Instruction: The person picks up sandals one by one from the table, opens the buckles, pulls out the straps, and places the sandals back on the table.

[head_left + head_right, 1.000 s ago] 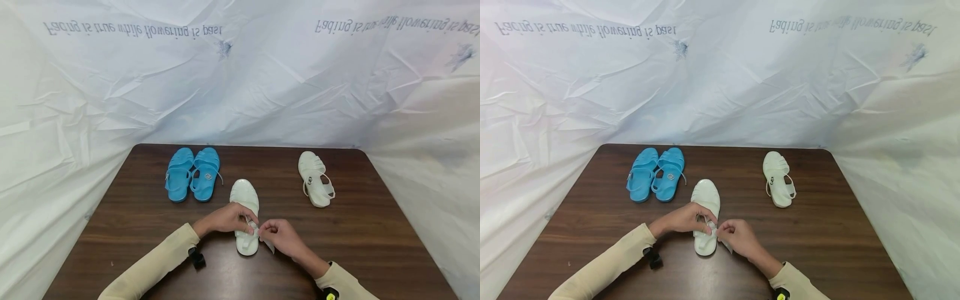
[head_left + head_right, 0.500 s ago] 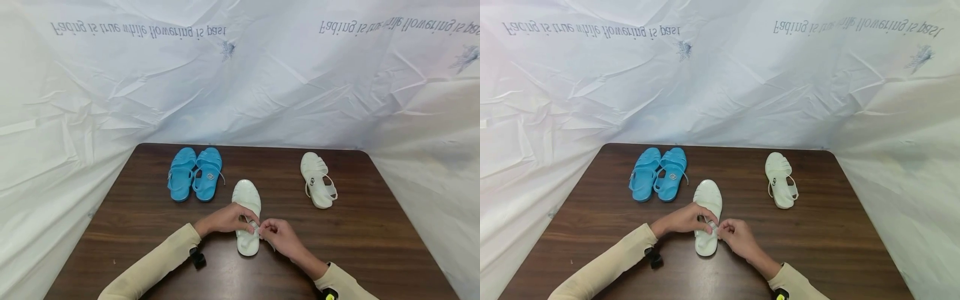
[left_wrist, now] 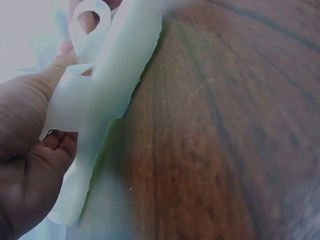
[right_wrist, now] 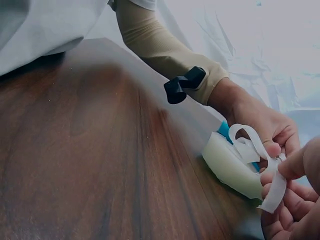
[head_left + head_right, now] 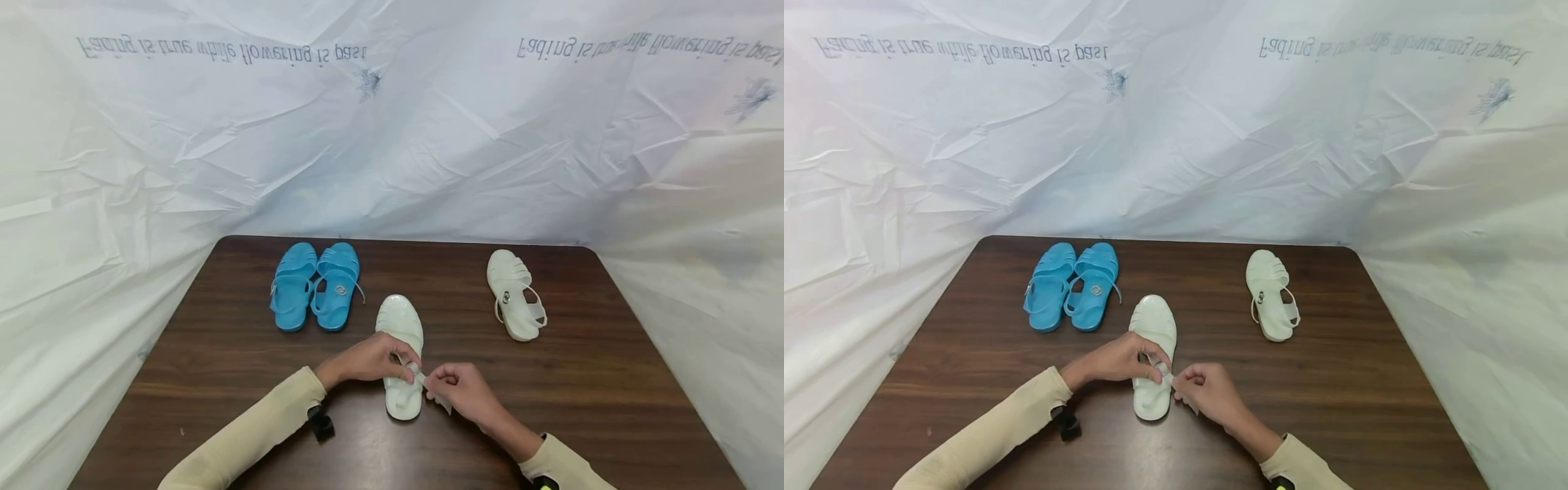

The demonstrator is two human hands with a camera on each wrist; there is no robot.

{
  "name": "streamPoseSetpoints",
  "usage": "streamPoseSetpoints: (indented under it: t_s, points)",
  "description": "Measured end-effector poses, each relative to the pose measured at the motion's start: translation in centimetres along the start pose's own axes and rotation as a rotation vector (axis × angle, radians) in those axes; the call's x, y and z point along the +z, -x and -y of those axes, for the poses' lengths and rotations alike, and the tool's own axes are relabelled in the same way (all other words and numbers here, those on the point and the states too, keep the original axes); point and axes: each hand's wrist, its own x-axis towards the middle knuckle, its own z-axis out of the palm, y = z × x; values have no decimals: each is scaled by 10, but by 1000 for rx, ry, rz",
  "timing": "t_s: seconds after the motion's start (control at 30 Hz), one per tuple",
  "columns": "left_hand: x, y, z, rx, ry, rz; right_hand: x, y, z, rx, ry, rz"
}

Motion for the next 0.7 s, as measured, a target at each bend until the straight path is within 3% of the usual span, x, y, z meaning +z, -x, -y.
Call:
streamPoseSetpoints:
  t_s: [0.13, 0.3, 0.7]
  points:
    - [0, 2, 0, -23, 21, -19, 2, -1, 0, -36, 6, 10]
    - [1, 4, 1, -25, 31, -26, 5, -4, 1, -54, -65, 30]
    - [5, 3, 4, -20, 38, -36, 12, -4, 1, 0, -207, 11]
